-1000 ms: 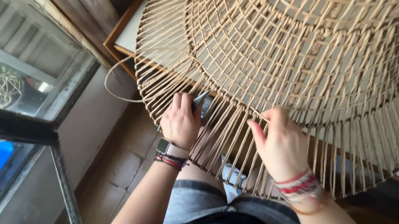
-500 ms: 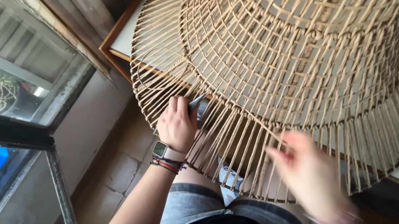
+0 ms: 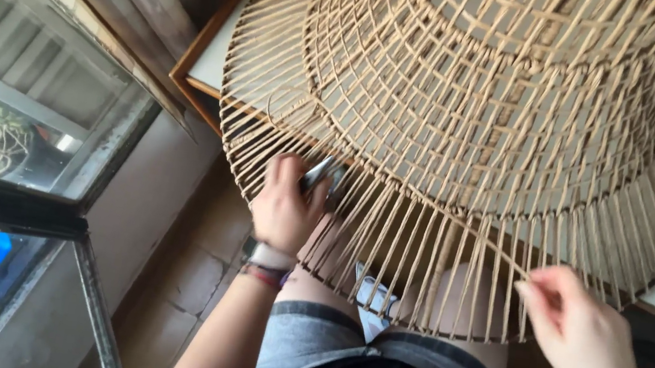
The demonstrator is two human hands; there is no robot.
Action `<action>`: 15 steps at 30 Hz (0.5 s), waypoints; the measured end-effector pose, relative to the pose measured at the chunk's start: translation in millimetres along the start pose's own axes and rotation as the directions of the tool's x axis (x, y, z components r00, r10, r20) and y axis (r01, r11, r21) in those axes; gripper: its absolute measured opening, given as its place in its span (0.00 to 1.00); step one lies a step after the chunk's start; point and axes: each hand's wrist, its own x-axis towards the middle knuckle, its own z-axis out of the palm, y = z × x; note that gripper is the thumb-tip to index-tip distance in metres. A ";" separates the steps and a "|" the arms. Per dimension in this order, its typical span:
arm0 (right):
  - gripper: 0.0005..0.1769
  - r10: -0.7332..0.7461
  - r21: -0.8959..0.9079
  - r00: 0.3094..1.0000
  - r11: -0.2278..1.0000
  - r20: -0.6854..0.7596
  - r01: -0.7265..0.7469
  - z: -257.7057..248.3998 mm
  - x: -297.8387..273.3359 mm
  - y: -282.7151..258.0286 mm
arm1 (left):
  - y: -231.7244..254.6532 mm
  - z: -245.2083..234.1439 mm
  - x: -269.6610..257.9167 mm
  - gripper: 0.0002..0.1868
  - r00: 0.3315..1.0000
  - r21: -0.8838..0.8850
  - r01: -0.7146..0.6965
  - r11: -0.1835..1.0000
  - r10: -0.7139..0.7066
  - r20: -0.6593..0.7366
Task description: Weaving wicker strands into a conical frame and trimming the excess with pliers
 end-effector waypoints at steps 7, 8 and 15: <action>0.10 -0.228 0.086 0.973 0.970 -0.021 0.229 54.8 50.4 -82.1 | -50.3 -21.4 58.8 0.22 0.918 -0.665 0.317 0.676 -0.395 0.037; 0.11 -0.221 0.042 0.973 0.974 -0.061 0.223 52.7 56.1 -87.8 | -40.2 -36.9 77.1 0.19 0.862 -0.803 0.474 0.360 -0.375 0.341; 0.27 -0.208 0.063 0.933 0.970 -0.294 0.237 57.8 70.8 -111.6 | -43.1 -73.0 131.5 0.17 0.700 -0.027 -0.292 0.956 0.232 0.676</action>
